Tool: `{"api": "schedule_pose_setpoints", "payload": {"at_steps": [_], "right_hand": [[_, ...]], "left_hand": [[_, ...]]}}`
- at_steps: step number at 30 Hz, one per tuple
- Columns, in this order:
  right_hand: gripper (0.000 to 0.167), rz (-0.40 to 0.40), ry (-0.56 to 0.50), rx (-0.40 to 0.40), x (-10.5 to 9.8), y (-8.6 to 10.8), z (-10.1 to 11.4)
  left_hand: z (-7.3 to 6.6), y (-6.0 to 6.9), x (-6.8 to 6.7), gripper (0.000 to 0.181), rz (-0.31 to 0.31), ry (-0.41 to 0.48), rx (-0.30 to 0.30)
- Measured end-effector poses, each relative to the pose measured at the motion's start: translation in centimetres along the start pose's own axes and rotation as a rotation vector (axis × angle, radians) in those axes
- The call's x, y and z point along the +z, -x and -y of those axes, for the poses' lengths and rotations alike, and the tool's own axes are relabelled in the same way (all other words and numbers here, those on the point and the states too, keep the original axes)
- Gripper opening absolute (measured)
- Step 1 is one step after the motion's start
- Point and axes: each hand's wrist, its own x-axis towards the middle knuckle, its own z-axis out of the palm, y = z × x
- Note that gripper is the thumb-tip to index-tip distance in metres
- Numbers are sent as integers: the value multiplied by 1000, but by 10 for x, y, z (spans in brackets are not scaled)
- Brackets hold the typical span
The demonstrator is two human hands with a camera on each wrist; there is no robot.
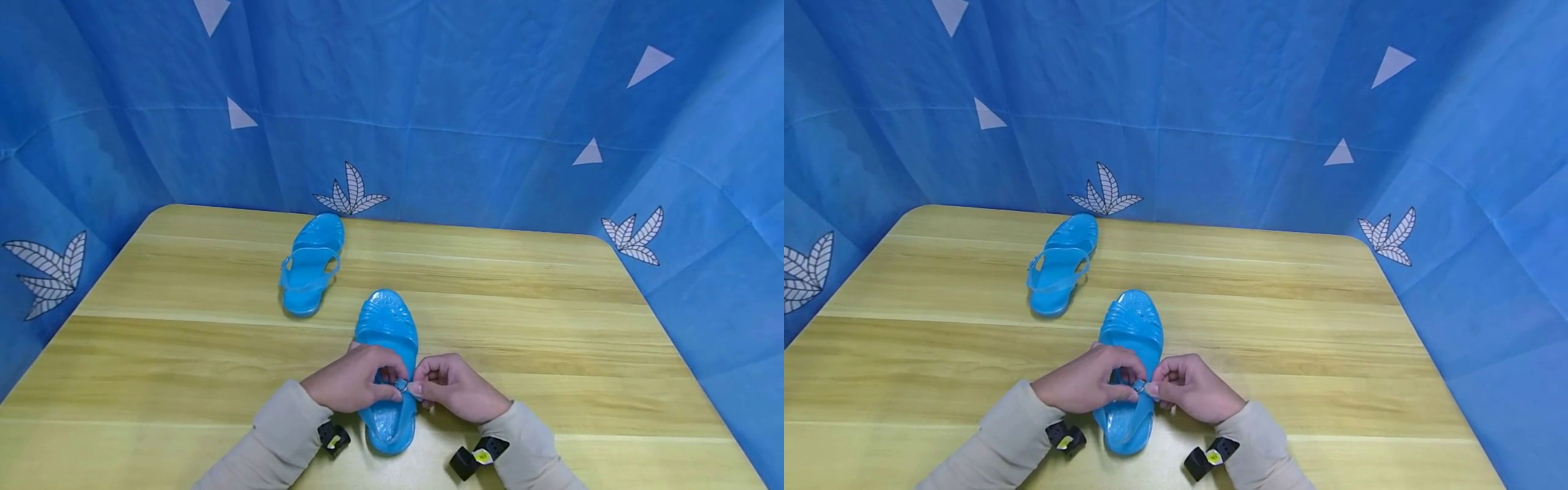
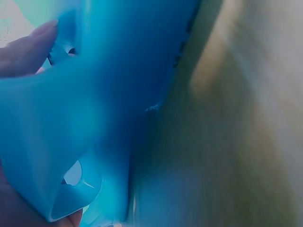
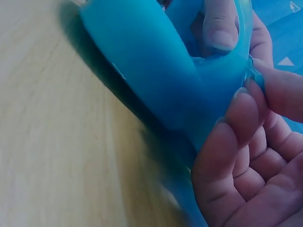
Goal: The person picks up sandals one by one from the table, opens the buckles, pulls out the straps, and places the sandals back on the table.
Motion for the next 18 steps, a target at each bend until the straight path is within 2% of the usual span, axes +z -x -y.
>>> {"api": "schedule_pose_setpoints", "payload": {"at_steps": [6,18], "right_hand": [[22,-22,13,-9,1,0,1],[24,-32,-6,4,2,-1,1]], "left_hand": [[1,-1,1,9,-3,-5,11],[0,-2,3,11,-5,-11,-9]]}}
